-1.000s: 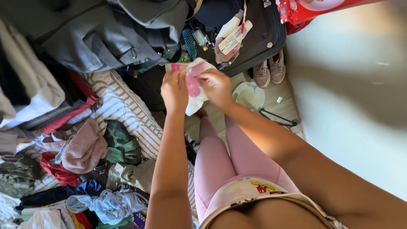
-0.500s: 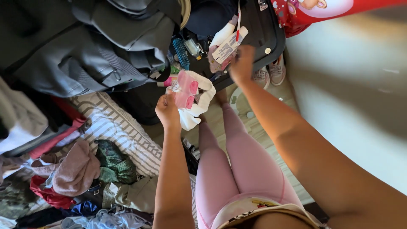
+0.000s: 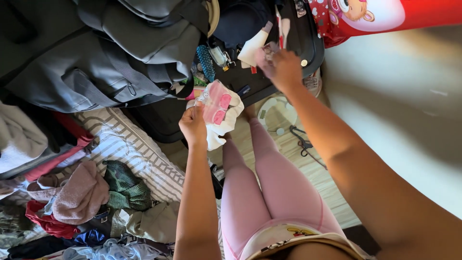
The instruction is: The person sorts through clothes on a bed and then places various personal items, a laptop, and a water bottle into a bag and onto a cluttered desk.
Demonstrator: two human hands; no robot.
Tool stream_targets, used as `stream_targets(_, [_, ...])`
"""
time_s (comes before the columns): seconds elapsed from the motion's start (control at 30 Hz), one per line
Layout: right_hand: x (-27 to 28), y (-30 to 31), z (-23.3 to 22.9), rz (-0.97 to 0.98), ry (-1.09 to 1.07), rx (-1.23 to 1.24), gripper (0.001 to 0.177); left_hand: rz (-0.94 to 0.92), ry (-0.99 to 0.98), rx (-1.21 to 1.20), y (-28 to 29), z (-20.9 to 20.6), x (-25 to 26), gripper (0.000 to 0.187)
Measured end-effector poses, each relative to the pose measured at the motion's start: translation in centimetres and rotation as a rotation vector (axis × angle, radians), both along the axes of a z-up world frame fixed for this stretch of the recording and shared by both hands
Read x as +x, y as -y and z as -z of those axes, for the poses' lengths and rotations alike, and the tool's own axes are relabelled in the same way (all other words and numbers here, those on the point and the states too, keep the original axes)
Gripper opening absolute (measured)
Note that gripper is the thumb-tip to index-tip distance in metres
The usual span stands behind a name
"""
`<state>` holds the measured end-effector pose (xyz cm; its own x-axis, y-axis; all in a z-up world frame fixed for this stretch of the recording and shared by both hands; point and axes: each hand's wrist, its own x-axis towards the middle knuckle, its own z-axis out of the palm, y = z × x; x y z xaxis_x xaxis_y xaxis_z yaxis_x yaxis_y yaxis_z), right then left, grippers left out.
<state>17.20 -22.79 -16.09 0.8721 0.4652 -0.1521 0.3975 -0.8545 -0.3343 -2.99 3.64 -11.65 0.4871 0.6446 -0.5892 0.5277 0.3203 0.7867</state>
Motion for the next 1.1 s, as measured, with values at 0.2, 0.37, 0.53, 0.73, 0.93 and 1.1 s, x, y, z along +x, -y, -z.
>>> stream_targets(0.2, [-1.5, 4.6, 2.4, 0.271, 0.030, -0.083, 0.027, 0.040, -0.004, -0.001, 0.9, -0.5, 1.3, 0.042])
stream_targets(0.37, [-1.1, -0.9, -2.4, 0.550, -0.236, -0.197, 0.089, 0.038, -0.027, -0.011, 0.8, -0.8, 1.3, 0.036])
stream_targets(0.53, [-1.3, 1.0, 3.2, 0.640, -0.363, -0.198, 0.114, 0.041, -0.059, -0.025, 0.3, -0.3, 0.4, 0.036])
stream_targets(0.73, [-2.1, 4.6, 6.5, 0.687, -0.158, -0.063, 0.046, 0.034, -0.041, -0.096, 0.8, -1.4, 0.3, 0.035])
stream_targets(0.93, [-3.2, 7.5, 11.7, 0.631, 0.083, 0.205, 0.013, 0.099, -0.009, -0.153, 1.4, -2.0, 0.2, 0.036])
stream_targets(1.1, [-1.5, 4.2, 7.7, 0.668, 0.034, 0.310, 0.029, 0.118, -0.031, -0.195, 1.4, -1.9, 0.2, 0.035])
